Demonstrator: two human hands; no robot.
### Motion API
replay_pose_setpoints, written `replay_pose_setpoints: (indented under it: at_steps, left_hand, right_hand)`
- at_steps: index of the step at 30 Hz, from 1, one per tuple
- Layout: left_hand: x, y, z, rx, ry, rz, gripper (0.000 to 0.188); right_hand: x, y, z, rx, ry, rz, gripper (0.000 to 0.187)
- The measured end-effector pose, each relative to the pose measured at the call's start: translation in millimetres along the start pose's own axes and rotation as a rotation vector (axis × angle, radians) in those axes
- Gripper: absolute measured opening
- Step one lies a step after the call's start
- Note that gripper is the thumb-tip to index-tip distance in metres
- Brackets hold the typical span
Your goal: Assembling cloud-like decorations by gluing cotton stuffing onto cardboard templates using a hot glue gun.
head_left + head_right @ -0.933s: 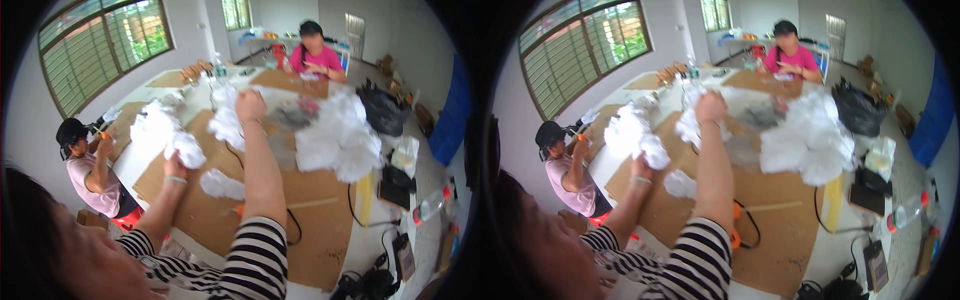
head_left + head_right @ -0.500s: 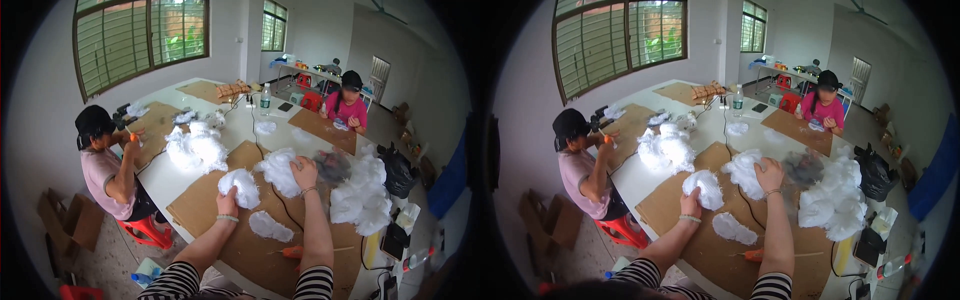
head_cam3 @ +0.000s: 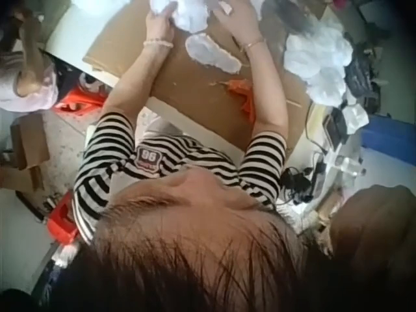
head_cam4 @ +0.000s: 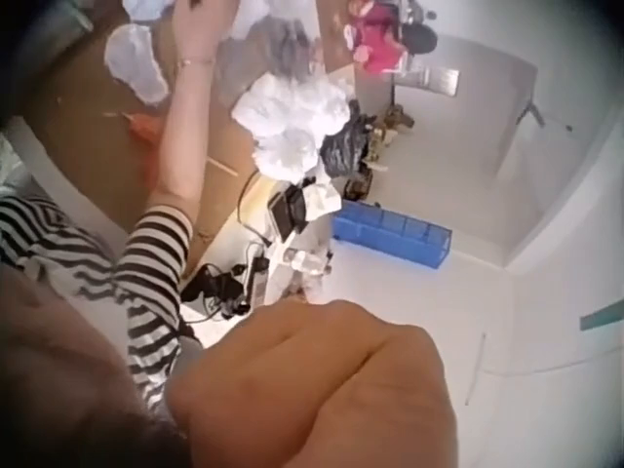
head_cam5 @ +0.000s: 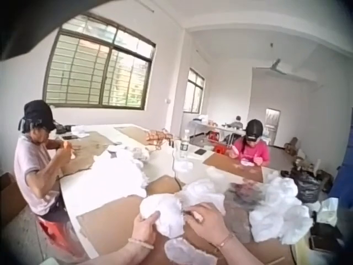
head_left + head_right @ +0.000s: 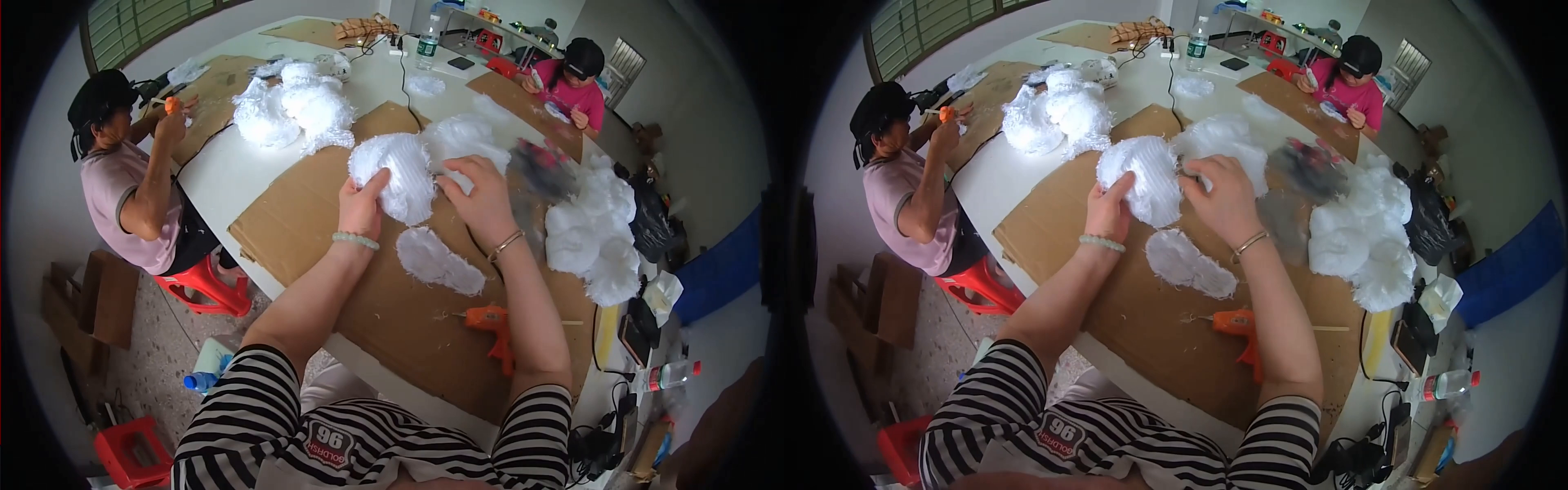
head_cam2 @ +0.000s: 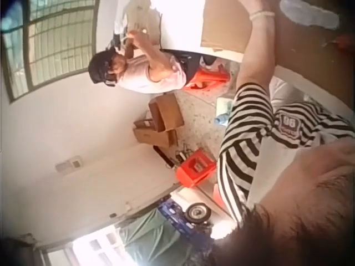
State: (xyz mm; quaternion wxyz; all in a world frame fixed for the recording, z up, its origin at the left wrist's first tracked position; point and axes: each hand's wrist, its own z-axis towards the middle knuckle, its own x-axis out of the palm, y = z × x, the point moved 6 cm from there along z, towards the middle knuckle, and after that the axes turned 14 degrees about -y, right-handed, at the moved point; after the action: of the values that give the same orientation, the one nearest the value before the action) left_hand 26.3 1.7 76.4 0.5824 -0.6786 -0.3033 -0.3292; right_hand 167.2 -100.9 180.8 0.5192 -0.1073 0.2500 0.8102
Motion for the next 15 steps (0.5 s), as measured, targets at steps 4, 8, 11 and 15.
replay_pose_setpoints:
  at_steps: [4, 8, 11, 15]
  left_hand:
    - [-1.5, 3.2, -12.1, -0.051, 0.062, 0.034, 0.030]
    - [-10.4, 1.0, -14.9, -0.041, 0.088, 0.046, 0.030]
    - [-3.9, -0.9, -20.1, -0.047, 0.114, 0.059, 0.030]
    - [6.4, 1.3, -20.4, -0.056, 0.216, 0.092, 0.031]
  right_hand:
    - [7.8, 11.3, -15.7, 0.069, -0.007, -0.002, 0.024]
    - [17.5, 28.4, -22.3, 0.042, -0.040, -0.023, 0.026]
    - [20.5, 28.9, -19.1, 0.055, -0.050, -0.034, 0.024]
    - [24.1, 23.8, -15.0, 0.076, -0.031, -0.063, 0.015]
